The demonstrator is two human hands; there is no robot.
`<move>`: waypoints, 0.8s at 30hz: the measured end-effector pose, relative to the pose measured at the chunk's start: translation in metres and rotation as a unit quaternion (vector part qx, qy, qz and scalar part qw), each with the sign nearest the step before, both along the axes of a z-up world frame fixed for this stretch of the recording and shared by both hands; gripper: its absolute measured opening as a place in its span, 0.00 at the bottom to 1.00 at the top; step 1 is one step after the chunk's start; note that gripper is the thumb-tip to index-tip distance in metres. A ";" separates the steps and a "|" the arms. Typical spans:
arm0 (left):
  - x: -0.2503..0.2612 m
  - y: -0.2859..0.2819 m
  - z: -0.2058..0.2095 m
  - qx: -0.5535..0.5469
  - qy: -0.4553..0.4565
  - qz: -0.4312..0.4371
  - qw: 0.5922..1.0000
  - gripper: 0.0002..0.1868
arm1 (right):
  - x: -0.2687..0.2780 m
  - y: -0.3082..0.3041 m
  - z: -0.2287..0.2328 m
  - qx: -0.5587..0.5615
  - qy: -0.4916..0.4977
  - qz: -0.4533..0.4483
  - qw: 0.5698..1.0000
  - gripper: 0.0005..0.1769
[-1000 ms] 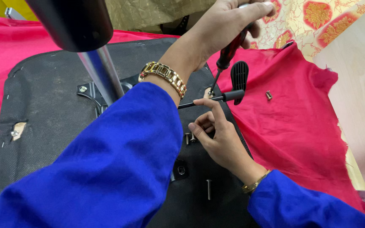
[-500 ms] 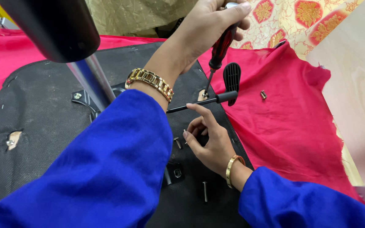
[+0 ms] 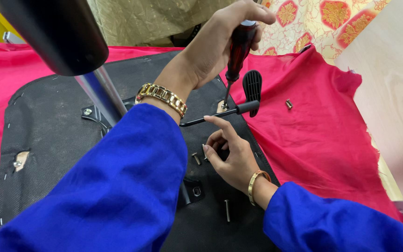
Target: The person attaches a metal mechanism plate to the underside of an office chair seat, inserting screws by hand and tightening them with a screwdriver. They hold the seat steady on a red cloth while driving each screw, working around the plate.
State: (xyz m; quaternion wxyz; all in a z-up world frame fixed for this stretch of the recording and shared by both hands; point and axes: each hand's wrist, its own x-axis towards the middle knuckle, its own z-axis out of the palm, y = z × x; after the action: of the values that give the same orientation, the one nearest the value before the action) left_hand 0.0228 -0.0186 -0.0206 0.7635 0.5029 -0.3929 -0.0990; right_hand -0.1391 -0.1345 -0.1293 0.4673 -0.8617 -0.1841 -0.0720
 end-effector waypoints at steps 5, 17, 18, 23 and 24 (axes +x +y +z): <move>0.001 -0.001 0.002 0.009 0.048 -0.024 0.999 0.18 | 0.000 0.000 -0.002 0.005 -0.001 0.000 1.000 0.36; 0.000 -0.002 0.000 0.067 -0.058 0.080 0.993 0.16 | 0.001 -0.001 -0.004 0.007 -0.001 -0.001 1.000 0.36; 0.002 -0.002 -0.002 0.067 -0.069 0.091 0.991 0.16 | 0.001 -0.001 -0.004 0.007 0.000 -0.002 1.000 0.36; 0.007 -0.007 -0.006 0.057 -0.064 0.060 0.995 0.15 | 0.000 -0.001 -0.003 0.007 -0.005 -0.001 1.000 0.36; 0.009 -0.008 -0.004 0.060 -0.052 0.048 0.996 0.15 | 0.001 -0.001 -0.002 0.005 -0.008 -0.001 1.000 0.36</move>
State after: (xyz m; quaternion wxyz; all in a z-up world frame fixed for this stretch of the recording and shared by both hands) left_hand 0.0315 -0.0264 -0.0249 0.7147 0.5703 -0.4005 -0.0595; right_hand -0.1386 -0.1351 -0.1315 0.4702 -0.8589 -0.1868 -0.0797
